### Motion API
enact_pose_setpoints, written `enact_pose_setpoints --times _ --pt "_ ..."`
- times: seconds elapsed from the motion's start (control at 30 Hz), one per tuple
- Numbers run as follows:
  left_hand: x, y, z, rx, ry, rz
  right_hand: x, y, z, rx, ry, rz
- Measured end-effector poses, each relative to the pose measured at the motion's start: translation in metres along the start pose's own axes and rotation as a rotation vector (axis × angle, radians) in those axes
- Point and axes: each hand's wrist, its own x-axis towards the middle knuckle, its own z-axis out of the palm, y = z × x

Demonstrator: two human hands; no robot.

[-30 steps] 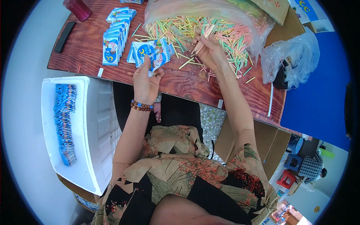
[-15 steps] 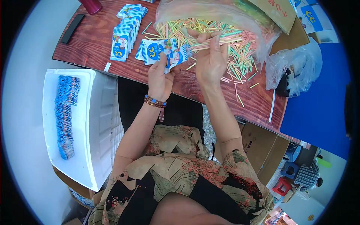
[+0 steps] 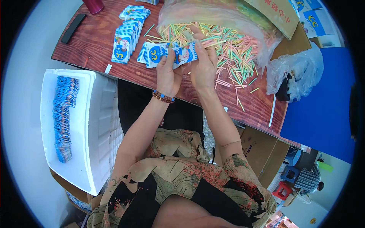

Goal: Packaging small colorful sticks into plastic pouches from a storage box.

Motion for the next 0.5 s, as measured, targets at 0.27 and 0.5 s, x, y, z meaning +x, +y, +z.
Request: enact_pose_setpoints --times 0.27,0.5 --pt "0.017 -0.009 0.001 -0.033 -0.137 -0.041 0.021 -0.01 -0.016 -0.201 -0.049 -0.059" --pt "0.019 -0.012 -0.001 -0.092 -0.179 -0.074 0.023 -0.016 -0.018 -0.352 -0.116 -0.08"
